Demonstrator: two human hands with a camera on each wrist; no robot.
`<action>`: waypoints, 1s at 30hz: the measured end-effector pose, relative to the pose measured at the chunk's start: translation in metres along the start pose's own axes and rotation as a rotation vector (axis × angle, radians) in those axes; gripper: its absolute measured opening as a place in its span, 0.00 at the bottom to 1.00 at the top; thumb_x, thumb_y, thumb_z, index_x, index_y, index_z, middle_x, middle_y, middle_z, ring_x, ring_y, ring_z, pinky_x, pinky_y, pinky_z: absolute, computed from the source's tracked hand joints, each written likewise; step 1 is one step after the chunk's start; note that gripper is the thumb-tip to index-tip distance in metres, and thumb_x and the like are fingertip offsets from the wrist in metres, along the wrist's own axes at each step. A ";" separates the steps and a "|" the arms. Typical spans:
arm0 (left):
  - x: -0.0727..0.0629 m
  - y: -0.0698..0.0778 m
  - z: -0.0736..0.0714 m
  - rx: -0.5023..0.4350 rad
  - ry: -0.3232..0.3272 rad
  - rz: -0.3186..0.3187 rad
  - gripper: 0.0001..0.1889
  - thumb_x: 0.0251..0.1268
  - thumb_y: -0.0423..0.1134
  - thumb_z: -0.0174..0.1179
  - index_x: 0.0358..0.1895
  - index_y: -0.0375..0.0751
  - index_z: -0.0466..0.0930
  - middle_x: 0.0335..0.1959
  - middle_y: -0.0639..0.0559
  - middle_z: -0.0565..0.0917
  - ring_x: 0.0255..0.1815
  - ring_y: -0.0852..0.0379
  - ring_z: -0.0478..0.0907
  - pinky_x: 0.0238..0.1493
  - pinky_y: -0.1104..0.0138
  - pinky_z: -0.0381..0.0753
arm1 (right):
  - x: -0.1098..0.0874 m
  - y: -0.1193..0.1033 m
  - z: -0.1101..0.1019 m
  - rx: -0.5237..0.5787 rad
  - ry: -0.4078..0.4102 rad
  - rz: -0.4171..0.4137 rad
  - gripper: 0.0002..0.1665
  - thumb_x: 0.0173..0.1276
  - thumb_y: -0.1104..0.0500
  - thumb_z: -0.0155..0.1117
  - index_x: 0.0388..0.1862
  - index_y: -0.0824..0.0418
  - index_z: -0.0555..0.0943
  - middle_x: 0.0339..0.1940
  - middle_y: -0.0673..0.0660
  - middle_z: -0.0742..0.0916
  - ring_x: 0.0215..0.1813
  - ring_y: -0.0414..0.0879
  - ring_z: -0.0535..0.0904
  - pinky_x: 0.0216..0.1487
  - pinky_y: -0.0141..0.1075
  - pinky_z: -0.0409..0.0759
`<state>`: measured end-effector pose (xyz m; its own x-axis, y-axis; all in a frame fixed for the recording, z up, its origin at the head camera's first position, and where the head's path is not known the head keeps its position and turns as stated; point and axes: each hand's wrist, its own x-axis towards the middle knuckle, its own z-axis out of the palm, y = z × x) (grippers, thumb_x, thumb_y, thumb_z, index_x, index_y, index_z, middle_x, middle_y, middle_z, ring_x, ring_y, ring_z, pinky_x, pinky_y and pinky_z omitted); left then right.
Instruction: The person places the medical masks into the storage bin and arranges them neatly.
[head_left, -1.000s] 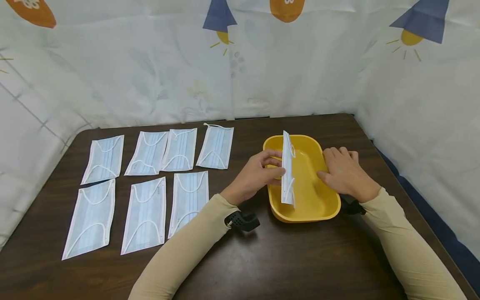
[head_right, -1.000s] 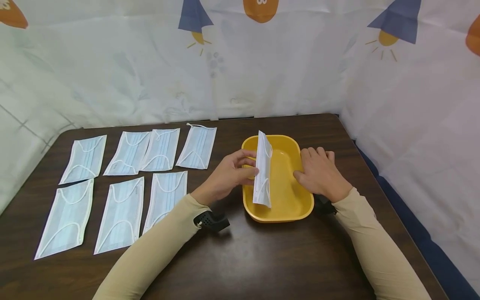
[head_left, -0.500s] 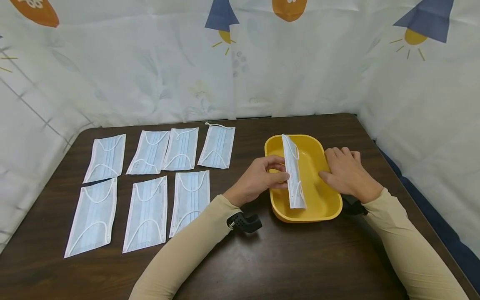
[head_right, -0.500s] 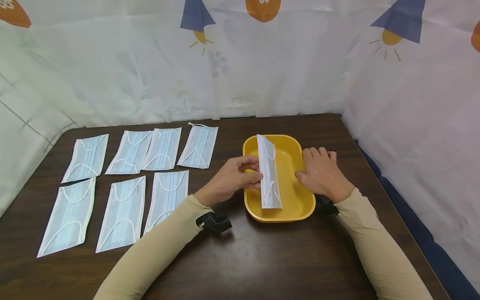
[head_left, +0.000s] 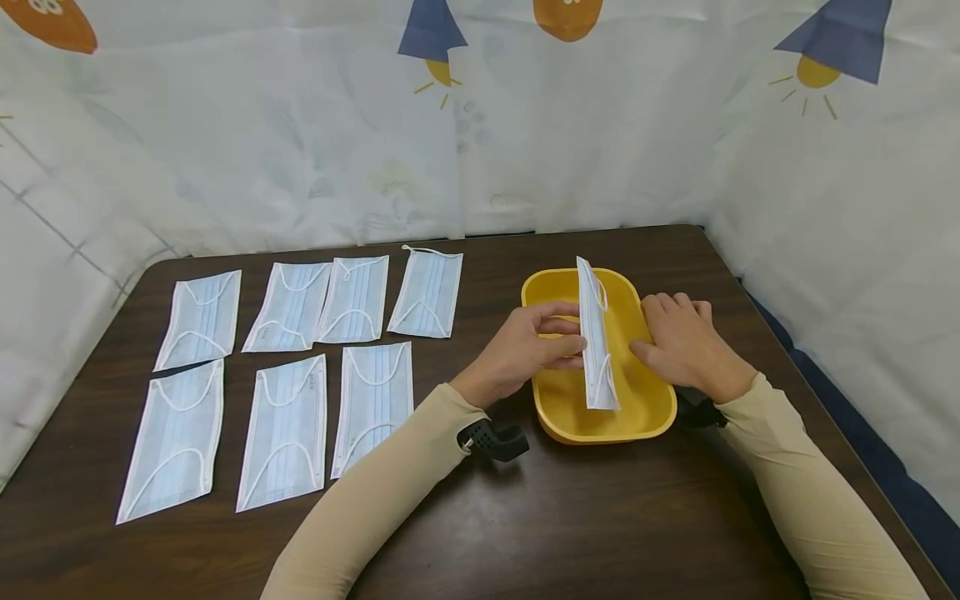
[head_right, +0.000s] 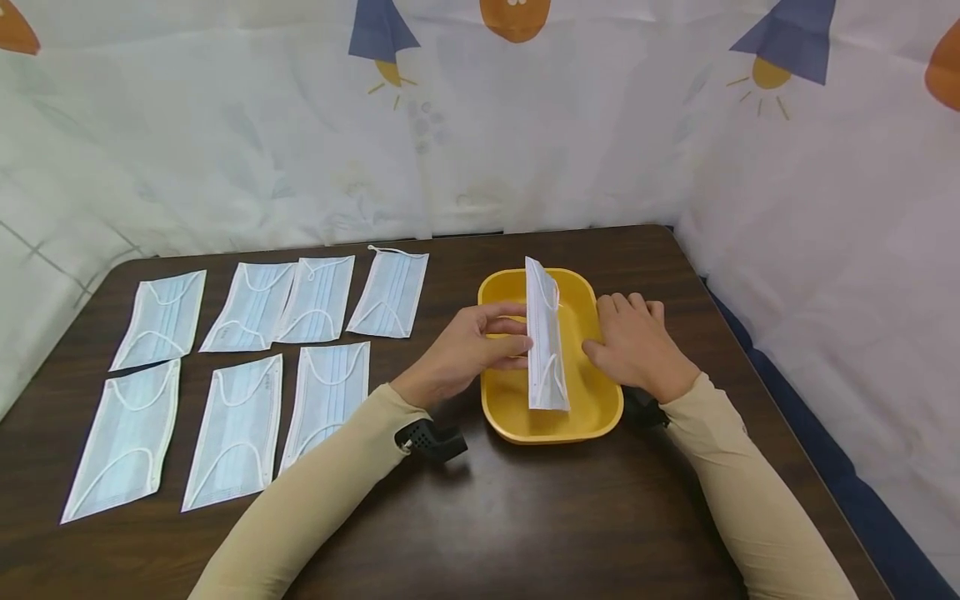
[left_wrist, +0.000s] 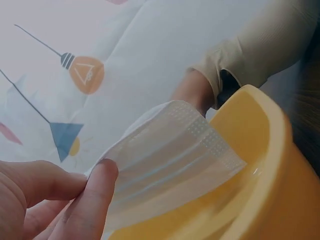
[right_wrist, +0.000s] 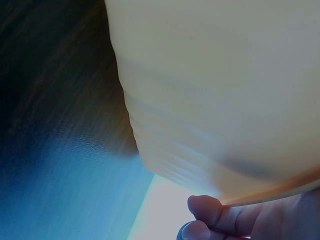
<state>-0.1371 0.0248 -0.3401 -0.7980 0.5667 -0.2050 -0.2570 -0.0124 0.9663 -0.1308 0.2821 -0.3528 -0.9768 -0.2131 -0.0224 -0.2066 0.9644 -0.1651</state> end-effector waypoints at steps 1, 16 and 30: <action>0.001 0.001 0.000 -0.002 0.001 0.001 0.25 0.70 0.28 0.65 0.69 0.42 0.75 0.59 0.39 0.85 0.50 0.51 0.89 0.51 0.59 0.90 | 0.000 -0.001 0.000 -0.003 0.000 0.003 0.26 0.71 0.50 0.56 0.58 0.69 0.72 0.49 0.65 0.82 0.47 0.60 0.69 0.48 0.55 0.62; 0.020 0.011 0.003 0.067 -0.008 -0.036 0.27 0.72 0.30 0.64 0.72 0.40 0.72 0.58 0.37 0.87 0.51 0.48 0.90 0.60 0.53 0.86 | 0.002 -0.003 -0.002 -0.008 0.012 -0.013 0.24 0.71 0.50 0.55 0.55 0.68 0.72 0.45 0.63 0.81 0.46 0.60 0.69 0.46 0.53 0.62; 0.020 0.010 -0.002 0.583 0.026 -0.047 0.40 0.68 0.35 0.65 0.81 0.42 0.59 0.62 0.41 0.85 0.41 0.56 0.91 0.51 0.65 0.90 | 0.000 -0.001 -0.002 -0.013 -0.001 -0.002 0.25 0.71 0.51 0.54 0.56 0.69 0.73 0.43 0.63 0.80 0.45 0.59 0.68 0.45 0.51 0.61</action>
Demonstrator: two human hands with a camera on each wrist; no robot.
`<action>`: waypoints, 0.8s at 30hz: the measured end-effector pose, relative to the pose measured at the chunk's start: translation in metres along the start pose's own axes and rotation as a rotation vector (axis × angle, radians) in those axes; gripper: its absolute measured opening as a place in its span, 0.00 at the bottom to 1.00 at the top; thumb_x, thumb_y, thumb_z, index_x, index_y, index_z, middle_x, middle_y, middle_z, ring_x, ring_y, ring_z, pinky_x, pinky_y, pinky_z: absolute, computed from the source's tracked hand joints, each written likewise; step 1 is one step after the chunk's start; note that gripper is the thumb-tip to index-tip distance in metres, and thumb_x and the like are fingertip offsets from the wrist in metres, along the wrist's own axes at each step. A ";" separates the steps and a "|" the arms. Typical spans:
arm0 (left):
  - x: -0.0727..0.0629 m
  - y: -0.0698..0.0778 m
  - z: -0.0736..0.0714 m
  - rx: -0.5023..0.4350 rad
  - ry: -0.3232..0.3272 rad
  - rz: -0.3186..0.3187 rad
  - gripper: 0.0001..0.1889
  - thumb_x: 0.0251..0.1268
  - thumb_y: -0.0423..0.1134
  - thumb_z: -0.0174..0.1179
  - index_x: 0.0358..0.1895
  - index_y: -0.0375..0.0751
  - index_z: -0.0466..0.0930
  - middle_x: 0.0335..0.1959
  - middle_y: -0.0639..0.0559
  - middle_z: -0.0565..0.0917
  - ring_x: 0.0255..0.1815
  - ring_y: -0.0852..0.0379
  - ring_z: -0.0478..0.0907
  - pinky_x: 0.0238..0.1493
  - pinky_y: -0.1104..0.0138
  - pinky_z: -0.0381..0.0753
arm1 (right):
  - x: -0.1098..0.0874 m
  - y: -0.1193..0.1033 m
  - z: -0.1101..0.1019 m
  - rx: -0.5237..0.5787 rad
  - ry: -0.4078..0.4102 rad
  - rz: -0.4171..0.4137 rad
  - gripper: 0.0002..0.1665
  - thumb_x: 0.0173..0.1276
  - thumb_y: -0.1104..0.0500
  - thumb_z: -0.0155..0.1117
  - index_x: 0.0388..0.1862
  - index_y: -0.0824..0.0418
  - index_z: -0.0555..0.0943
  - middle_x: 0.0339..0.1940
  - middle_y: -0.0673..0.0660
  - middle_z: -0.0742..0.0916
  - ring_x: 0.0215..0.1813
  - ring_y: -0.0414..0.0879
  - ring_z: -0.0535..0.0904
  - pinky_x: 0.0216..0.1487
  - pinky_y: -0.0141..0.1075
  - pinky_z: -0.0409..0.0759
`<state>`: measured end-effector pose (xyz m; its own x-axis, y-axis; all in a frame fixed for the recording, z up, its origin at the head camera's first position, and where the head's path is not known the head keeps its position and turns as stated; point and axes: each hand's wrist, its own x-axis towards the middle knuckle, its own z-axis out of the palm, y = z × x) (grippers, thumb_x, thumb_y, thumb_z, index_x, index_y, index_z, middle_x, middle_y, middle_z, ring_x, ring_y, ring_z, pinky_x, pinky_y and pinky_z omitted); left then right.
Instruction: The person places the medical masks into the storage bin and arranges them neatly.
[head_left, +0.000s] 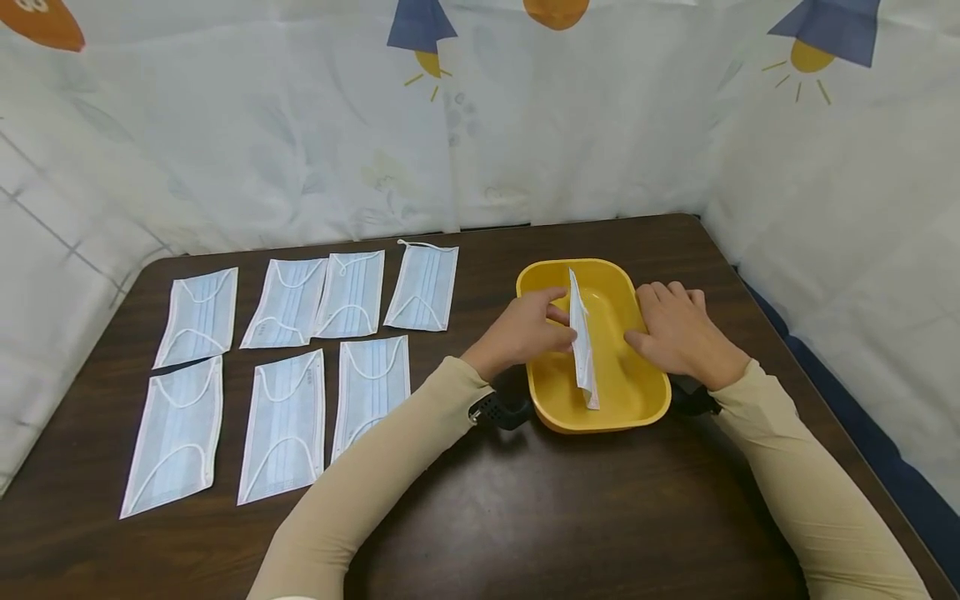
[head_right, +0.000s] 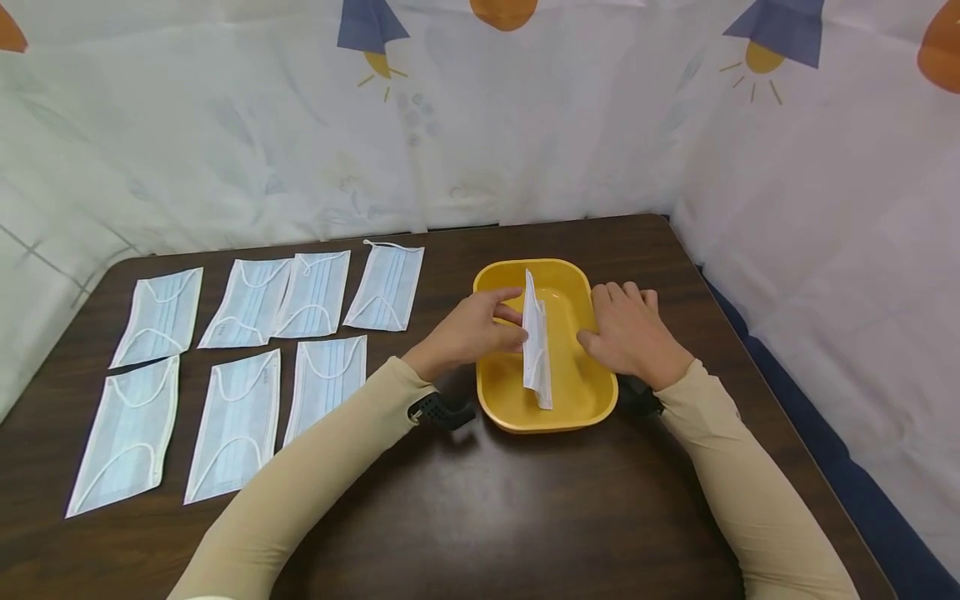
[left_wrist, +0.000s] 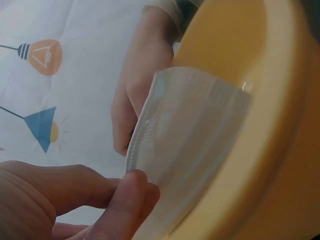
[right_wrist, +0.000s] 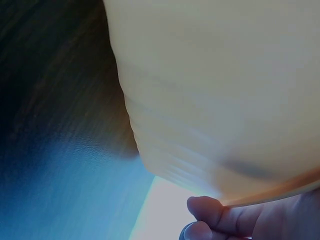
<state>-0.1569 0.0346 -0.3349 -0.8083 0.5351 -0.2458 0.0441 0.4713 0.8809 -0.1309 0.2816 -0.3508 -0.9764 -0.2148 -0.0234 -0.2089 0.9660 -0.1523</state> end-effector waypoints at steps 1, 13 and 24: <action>0.000 0.000 0.000 0.023 -0.003 0.001 0.40 0.68 0.35 0.64 0.82 0.42 0.58 0.62 0.41 0.85 0.41 0.56 0.91 0.52 0.65 0.90 | 0.000 0.000 0.000 -0.003 0.001 -0.001 0.25 0.71 0.51 0.54 0.56 0.69 0.73 0.43 0.63 0.80 0.45 0.60 0.68 0.45 0.51 0.61; -0.004 -0.001 -0.005 -0.185 -0.116 -0.012 0.33 0.78 0.44 0.58 0.80 0.39 0.60 0.65 0.40 0.82 0.53 0.50 0.89 0.52 0.58 0.90 | 0.002 -0.002 -0.003 -0.003 -0.001 -0.007 0.24 0.71 0.50 0.54 0.55 0.68 0.73 0.47 0.65 0.82 0.48 0.61 0.69 0.48 0.55 0.64; -0.014 -0.003 -0.014 -0.504 -0.132 -0.089 0.34 0.82 0.55 0.50 0.80 0.37 0.58 0.73 0.35 0.74 0.65 0.41 0.84 0.51 0.59 0.91 | 0.000 -0.001 0.000 0.001 0.004 0.006 0.25 0.71 0.51 0.53 0.56 0.69 0.73 0.47 0.65 0.82 0.48 0.61 0.69 0.48 0.54 0.63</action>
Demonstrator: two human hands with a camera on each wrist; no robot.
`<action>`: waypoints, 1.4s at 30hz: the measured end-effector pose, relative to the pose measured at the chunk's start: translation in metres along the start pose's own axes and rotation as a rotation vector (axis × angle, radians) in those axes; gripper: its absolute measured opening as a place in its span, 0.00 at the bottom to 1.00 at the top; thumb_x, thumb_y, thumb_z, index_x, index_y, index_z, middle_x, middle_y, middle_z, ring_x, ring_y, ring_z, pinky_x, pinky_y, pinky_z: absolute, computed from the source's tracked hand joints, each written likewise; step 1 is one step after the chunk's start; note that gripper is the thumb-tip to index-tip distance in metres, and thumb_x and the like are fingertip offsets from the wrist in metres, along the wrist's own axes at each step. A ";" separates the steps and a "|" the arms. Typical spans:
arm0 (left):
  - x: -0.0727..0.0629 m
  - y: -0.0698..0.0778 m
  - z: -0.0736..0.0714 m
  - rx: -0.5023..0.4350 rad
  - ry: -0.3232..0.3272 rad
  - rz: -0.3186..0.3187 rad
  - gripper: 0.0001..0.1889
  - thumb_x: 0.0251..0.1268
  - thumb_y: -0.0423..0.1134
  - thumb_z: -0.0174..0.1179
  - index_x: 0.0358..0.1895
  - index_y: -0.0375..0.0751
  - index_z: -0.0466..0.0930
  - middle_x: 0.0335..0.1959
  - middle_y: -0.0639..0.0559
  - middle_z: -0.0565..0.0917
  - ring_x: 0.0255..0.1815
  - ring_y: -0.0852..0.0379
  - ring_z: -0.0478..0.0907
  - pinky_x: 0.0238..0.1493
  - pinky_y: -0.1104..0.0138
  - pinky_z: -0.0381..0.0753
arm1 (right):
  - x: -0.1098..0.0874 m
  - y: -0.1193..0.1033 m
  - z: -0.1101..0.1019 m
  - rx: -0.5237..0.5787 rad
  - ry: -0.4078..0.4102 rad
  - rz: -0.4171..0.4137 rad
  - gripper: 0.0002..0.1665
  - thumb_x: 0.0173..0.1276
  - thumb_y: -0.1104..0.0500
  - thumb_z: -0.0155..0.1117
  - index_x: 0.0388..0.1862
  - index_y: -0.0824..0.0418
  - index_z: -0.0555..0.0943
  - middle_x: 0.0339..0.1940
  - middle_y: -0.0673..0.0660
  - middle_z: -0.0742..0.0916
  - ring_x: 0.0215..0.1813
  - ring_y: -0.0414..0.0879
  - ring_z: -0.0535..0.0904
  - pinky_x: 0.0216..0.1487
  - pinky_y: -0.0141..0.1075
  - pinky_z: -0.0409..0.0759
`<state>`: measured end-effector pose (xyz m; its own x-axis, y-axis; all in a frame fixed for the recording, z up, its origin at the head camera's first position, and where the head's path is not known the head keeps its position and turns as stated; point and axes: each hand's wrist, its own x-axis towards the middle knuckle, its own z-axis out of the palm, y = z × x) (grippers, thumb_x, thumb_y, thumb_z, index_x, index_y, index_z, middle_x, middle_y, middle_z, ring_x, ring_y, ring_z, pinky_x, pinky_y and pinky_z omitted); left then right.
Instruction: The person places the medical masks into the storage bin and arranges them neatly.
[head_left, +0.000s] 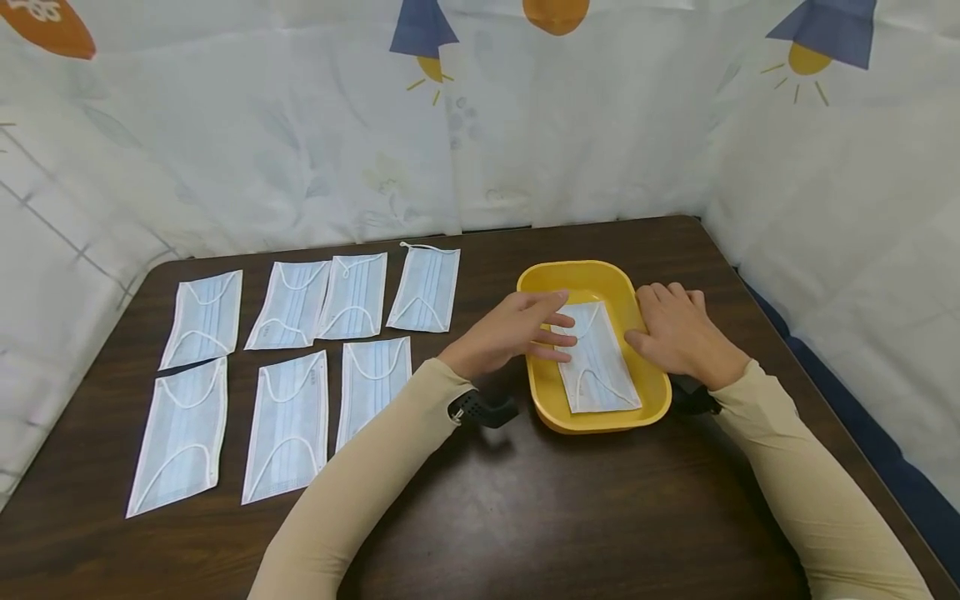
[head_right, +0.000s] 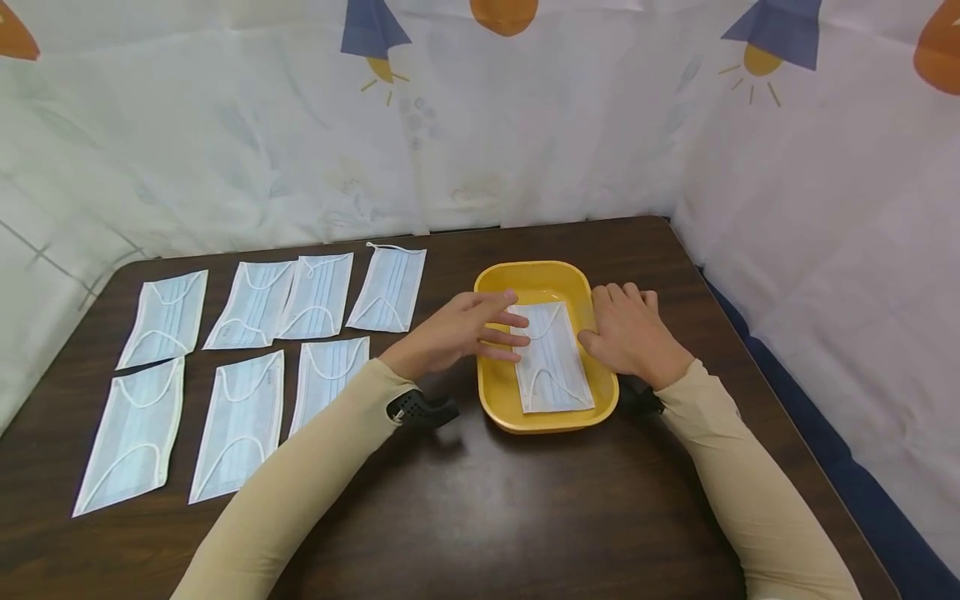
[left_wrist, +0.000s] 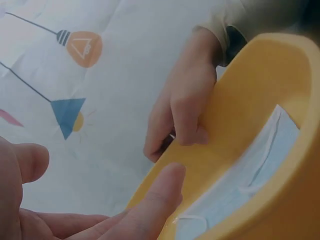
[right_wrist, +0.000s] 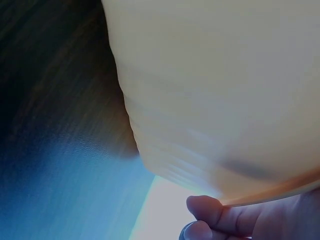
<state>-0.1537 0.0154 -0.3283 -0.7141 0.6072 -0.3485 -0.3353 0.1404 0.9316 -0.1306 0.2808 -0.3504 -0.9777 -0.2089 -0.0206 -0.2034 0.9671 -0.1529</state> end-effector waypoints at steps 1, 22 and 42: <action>0.000 -0.001 -0.001 -0.004 -0.001 -0.001 0.35 0.82 0.55 0.50 0.80 0.37 0.58 0.73 0.35 0.74 0.65 0.42 0.84 0.51 0.59 0.91 | 0.000 0.000 0.000 0.000 -0.002 0.002 0.24 0.71 0.51 0.53 0.55 0.69 0.74 0.46 0.64 0.81 0.47 0.60 0.69 0.47 0.53 0.63; -0.019 -0.010 -0.027 -0.031 -0.028 0.095 0.31 0.83 0.52 0.51 0.78 0.40 0.59 0.72 0.33 0.74 0.66 0.37 0.82 0.54 0.55 0.90 | -0.001 0.003 0.004 -0.003 -0.020 0.018 0.25 0.71 0.51 0.54 0.57 0.69 0.72 0.44 0.63 0.80 0.46 0.59 0.68 0.46 0.51 0.61; -0.035 0.001 -0.060 -0.067 0.098 0.207 0.27 0.82 0.50 0.51 0.74 0.40 0.66 0.67 0.31 0.78 0.57 0.40 0.88 0.57 0.54 0.89 | 0.001 0.000 0.003 -0.001 -0.004 0.012 0.22 0.70 0.52 0.53 0.54 0.68 0.73 0.42 0.61 0.80 0.44 0.58 0.68 0.45 0.51 0.60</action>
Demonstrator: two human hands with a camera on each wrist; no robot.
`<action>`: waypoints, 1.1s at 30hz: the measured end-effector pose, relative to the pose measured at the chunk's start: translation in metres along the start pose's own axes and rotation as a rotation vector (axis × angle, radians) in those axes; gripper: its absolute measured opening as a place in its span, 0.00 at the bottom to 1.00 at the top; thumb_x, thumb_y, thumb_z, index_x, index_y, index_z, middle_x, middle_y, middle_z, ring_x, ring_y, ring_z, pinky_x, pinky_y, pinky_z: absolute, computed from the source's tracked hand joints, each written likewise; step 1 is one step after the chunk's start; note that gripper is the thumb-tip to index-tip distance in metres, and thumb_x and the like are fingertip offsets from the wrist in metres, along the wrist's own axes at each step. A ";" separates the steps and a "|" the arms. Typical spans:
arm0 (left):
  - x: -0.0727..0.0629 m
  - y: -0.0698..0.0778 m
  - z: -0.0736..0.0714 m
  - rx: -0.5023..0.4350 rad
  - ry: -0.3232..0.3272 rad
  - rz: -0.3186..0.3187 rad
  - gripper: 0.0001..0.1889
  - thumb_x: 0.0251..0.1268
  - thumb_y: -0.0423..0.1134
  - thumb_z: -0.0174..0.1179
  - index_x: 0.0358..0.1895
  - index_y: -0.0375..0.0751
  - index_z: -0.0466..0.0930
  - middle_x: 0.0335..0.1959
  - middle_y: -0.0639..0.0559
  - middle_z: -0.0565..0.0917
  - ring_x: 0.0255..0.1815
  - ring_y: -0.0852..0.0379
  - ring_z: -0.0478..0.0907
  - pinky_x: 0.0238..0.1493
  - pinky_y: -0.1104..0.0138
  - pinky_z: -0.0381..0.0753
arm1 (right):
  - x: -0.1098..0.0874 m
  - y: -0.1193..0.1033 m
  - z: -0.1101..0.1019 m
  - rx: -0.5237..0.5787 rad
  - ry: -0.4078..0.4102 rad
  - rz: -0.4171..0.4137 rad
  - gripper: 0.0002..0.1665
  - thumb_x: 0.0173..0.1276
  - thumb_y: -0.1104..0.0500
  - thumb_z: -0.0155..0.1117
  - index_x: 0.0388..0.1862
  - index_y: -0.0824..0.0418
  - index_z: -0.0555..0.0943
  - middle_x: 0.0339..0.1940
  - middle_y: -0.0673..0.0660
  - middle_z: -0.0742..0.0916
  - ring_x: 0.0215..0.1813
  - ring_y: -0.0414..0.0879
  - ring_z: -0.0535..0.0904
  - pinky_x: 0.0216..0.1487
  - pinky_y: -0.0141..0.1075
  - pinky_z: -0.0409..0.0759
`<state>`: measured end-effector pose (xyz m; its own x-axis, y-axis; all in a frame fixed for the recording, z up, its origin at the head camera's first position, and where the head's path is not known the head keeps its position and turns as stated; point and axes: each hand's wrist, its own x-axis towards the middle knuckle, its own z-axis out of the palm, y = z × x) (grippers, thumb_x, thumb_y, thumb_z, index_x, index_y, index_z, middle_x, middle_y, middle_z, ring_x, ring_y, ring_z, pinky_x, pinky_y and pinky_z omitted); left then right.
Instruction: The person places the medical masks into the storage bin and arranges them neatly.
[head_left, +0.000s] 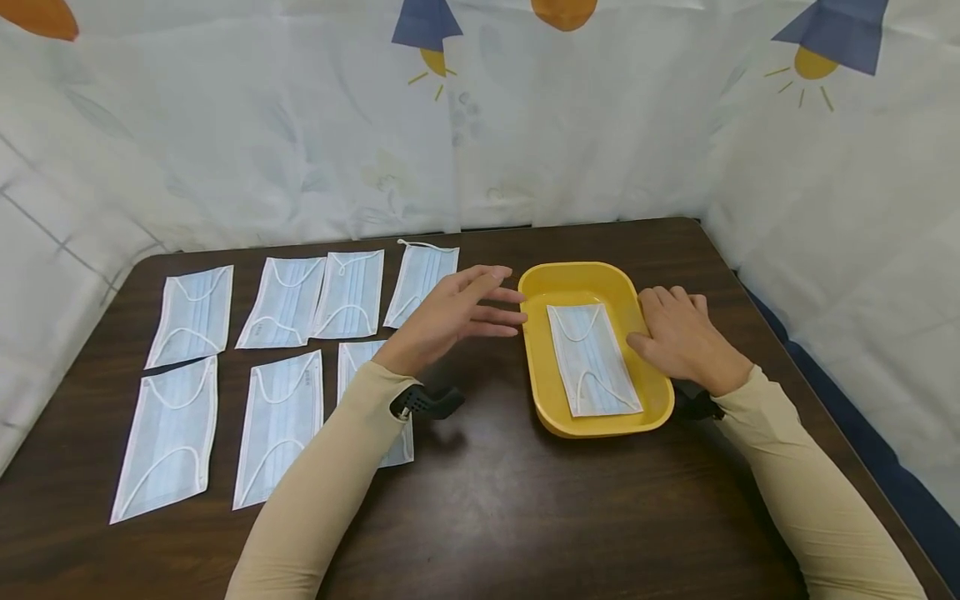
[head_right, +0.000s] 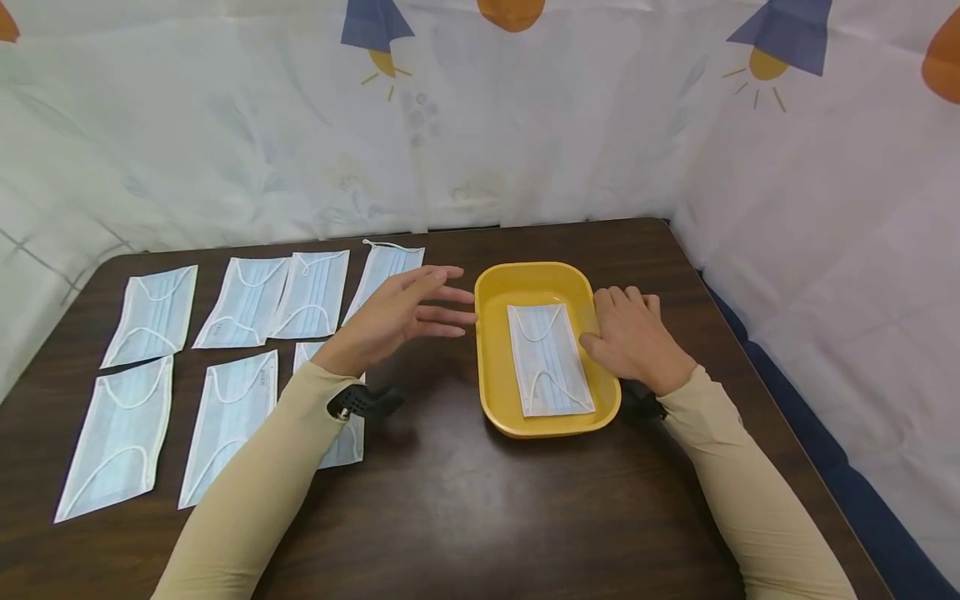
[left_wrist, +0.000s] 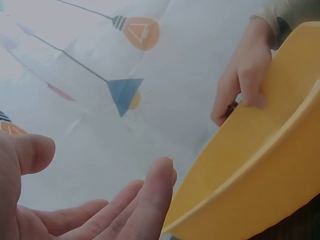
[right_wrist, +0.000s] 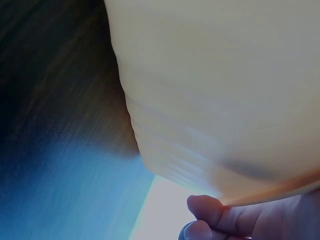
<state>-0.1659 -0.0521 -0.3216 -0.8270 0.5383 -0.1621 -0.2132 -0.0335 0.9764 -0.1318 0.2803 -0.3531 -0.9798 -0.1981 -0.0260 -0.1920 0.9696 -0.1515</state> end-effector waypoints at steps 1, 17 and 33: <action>-0.001 0.000 -0.002 0.000 0.010 0.004 0.26 0.82 0.50 0.51 0.74 0.40 0.66 0.66 0.31 0.79 0.57 0.41 0.88 0.57 0.54 0.89 | 0.000 0.000 0.000 0.000 0.000 -0.002 0.22 0.70 0.52 0.53 0.54 0.68 0.73 0.42 0.61 0.80 0.43 0.58 0.68 0.45 0.50 0.60; -0.012 0.007 -0.048 -0.011 0.277 0.156 0.23 0.78 0.45 0.59 0.69 0.42 0.71 0.54 0.42 0.85 0.49 0.52 0.91 0.53 0.63 0.90 | -0.001 -0.001 -0.002 -0.005 -0.015 -0.004 0.23 0.71 0.52 0.53 0.55 0.69 0.72 0.45 0.64 0.80 0.46 0.60 0.68 0.47 0.53 0.61; -0.010 -0.006 -0.099 0.030 0.488 0.159 0.21 0.74 0.41 0.62 0.63 0.39 0.69 0.44 0.54 0.85 0.44 0.62 0.87 0.55 0.73 0.86 | 0.000 -0.001 0.000 0.011 -0.028 -0.006 0.25 0.71 0.52 0.53 0.58 0.70 0.72 0.48 0.65 0.81 0.45 0.59 0.67 0.46 0.51 0.60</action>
<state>-0.2073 -0.1407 -0.3401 -0.9960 0.0727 -0.0523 -0.0564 -0.0553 0.9969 -0.1317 0.2793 -0.3534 -0.9768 -0.2077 -0.0523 -0.1968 0.9668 -0.1630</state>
